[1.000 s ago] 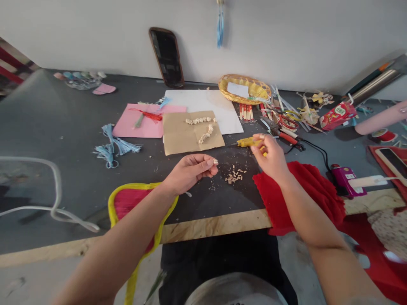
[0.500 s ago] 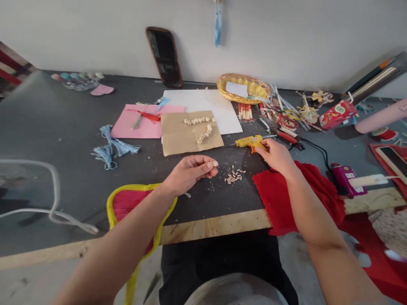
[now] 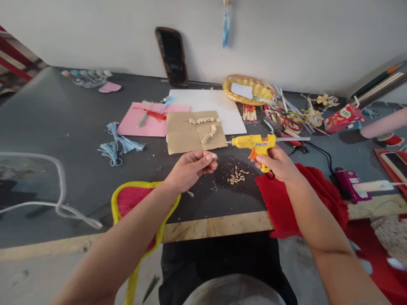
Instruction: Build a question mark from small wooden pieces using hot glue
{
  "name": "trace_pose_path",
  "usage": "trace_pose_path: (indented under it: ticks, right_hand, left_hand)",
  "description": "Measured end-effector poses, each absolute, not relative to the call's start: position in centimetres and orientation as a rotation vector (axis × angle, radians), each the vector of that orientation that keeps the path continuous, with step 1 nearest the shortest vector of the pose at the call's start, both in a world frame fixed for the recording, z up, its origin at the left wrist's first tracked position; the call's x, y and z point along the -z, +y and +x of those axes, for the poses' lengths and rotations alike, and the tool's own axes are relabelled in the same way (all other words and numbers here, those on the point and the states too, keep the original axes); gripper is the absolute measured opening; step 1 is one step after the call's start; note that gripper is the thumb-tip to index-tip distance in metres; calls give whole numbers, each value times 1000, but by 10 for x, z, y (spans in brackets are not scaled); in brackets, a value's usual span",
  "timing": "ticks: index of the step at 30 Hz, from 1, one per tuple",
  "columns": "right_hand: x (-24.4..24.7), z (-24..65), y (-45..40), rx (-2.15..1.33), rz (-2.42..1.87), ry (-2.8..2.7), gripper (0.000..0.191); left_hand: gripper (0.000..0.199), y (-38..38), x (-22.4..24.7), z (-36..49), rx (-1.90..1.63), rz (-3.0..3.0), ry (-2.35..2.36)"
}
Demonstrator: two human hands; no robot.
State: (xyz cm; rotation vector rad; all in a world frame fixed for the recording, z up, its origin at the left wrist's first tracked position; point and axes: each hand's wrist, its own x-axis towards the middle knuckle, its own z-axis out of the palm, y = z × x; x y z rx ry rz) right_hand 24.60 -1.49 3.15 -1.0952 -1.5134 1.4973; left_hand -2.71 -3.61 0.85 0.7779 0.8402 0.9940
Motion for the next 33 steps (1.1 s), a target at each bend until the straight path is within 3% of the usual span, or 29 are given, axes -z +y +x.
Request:
trace_pose_path:
  ticks: [8, 33]
  right_hand:
    - [-36, 236, -22, -1511, -906, -1745, 37]
    - [-26, 233, -25, -1350, -1017, -1867, 44]
  left_hand:
    - [30, -35, -9, -28, -1017, 703, 881]
    - [31, -34, -6, -27, -995, 716, 860]
